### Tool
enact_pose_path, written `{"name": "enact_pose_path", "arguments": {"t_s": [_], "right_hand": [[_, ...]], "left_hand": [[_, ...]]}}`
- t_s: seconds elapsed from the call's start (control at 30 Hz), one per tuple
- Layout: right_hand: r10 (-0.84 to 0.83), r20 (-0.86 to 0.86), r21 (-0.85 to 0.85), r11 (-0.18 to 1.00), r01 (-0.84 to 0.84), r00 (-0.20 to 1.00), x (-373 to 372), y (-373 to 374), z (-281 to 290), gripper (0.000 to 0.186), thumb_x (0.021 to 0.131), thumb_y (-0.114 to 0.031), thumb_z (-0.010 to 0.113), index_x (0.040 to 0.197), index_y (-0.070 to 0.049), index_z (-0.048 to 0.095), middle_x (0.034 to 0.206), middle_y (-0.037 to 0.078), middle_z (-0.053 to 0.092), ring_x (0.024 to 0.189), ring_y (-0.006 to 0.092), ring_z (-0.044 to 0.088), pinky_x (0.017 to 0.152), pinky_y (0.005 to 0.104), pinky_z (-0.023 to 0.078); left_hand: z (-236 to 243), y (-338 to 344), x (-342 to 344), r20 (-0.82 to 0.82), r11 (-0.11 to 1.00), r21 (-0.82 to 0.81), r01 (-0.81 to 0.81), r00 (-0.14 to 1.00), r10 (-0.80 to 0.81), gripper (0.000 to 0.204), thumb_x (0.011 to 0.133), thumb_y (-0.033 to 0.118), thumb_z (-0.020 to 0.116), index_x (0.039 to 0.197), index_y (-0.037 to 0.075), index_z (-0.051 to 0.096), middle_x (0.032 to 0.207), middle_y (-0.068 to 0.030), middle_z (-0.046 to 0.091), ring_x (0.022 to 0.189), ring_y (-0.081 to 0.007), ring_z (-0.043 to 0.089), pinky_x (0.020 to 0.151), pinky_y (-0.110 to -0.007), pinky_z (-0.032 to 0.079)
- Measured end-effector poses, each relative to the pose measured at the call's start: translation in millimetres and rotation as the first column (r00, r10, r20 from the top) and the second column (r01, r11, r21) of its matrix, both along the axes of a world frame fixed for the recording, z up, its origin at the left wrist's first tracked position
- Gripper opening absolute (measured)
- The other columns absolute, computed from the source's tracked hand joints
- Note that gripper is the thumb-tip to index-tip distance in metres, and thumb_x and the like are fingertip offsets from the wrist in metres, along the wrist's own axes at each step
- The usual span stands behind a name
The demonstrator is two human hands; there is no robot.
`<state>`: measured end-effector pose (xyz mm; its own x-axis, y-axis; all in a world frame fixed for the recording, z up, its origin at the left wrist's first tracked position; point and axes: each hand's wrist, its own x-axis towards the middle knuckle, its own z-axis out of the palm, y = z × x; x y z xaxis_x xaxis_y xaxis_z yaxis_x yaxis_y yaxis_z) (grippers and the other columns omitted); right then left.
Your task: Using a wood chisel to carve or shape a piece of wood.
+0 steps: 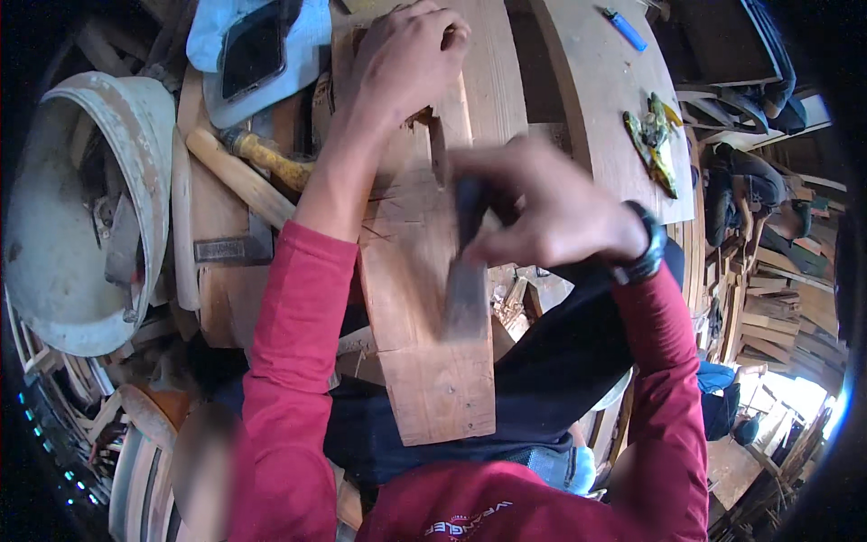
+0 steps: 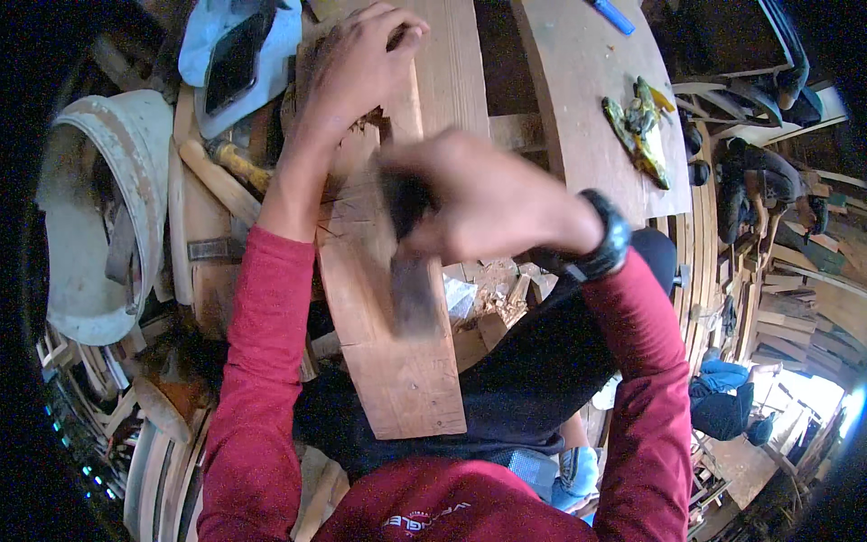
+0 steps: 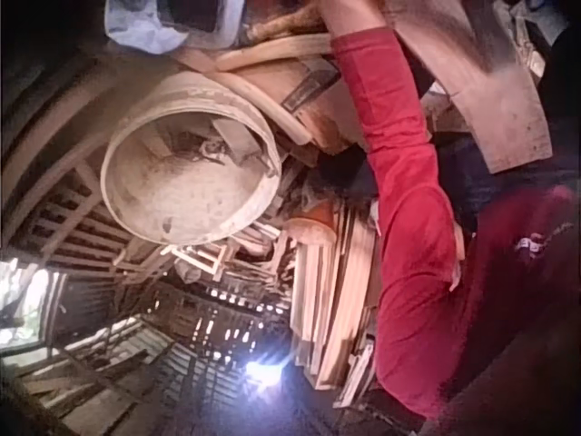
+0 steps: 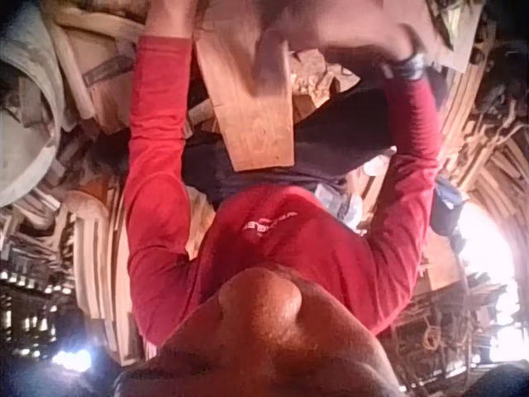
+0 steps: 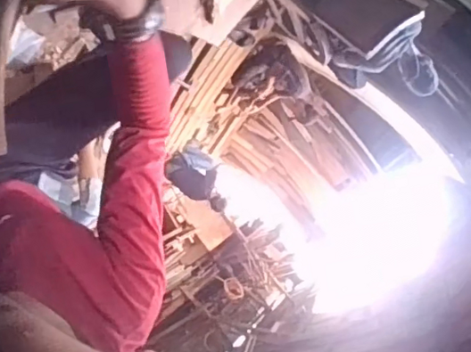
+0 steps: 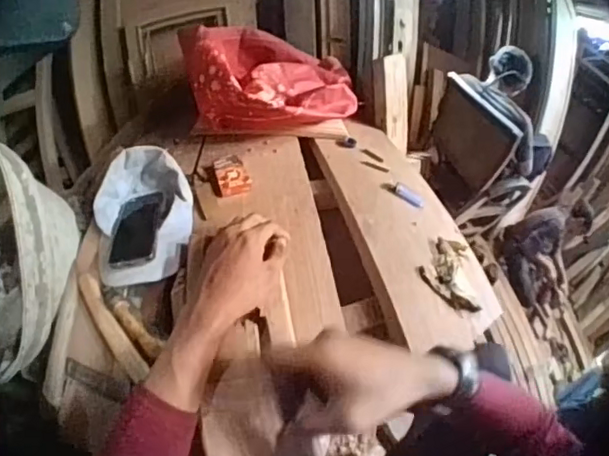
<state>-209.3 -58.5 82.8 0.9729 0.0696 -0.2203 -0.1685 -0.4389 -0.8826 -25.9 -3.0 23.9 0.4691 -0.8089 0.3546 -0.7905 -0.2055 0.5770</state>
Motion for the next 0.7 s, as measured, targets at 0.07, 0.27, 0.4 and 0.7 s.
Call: {"name": "enact_pose_path", "arguments": {"t_s": [0.07,0.27,0.4,0.7], "right_hand": [[0.123,0.057,-0.054,0.991,-0.120,0.991,0.5,13.1,-11.5,0.042,0.067,-0.018,0.082,0.097,0.004,0.062,0.075,0.023,0.064,0.070,0.0351,0.067,0.066,0.0444,0.052],[-0.111,0.079,-0.091,0.989,0.118,0.991,-0.6,-10.0,2.1,0.040,0.070,-0.019,0.083,0.092,0.004,0.059,0.072,0.023,0.063,0.067,0.0338,0.067,0.062,0.0417,0.051],[0.053,0.081,-0.100,0.994,-0.044,0.995,1.7,13.1,-8.5,0.039,0.071,-0.017,0.080,0.095,0.004,0.058,0.073,0.025,0.062,0.069,0.0412,0.064,0.064,0.0458,0.051],[-0.042,0.191,-0.030,0.998,0.049,0.981,-0.9,16.0,-15.1,0.047,0.076,-0.014,0.079,0.111,0.005,0.054,0.081,0.027,0.064,0.075,0.0444,0.066,0.067,0.0468,0.052]], "left_hand": [[0.9,5.7,-3.4,0.007,0.999,0.017,-0.031,0.999,0.031,0.018,0.092,0.015,0.060,0.099,0.002,0.070,0.106,-0.0162,0.069,0.101,-0.0350,0.065,0.089,-0.043,0.050],[-0.3,3.4,1.9,-0.029,1.000,0.014,0.018,0.999,-0.018,0.018,0.093,0.014,0.061,0.099,0.000,0.071,0.105,-0.0177,0.068,0.099,-0.0367,0.065,0.089,-0.043,0.050],[-8.1,-1.8,5.0,-0.021,0.999,-0.022,0.037,0.999,-0.037,0.017,0.093,0.012,0.061,0.098,-0.001,0.070,0.104,-0.0191,0.068,0.099,-0.0373,0.064,0.089,-0.043,0.050],[-3.2,0.9,0.9,-0.034,1.000,0.005,0.025,0.999,-0.024,0.016,0.092,0.012,0.061,0.097,0.001,0.070,0.106,-0.0183,0.068,0.102,-0.0368,0.064,0.090,-0.043,0.050]]}}
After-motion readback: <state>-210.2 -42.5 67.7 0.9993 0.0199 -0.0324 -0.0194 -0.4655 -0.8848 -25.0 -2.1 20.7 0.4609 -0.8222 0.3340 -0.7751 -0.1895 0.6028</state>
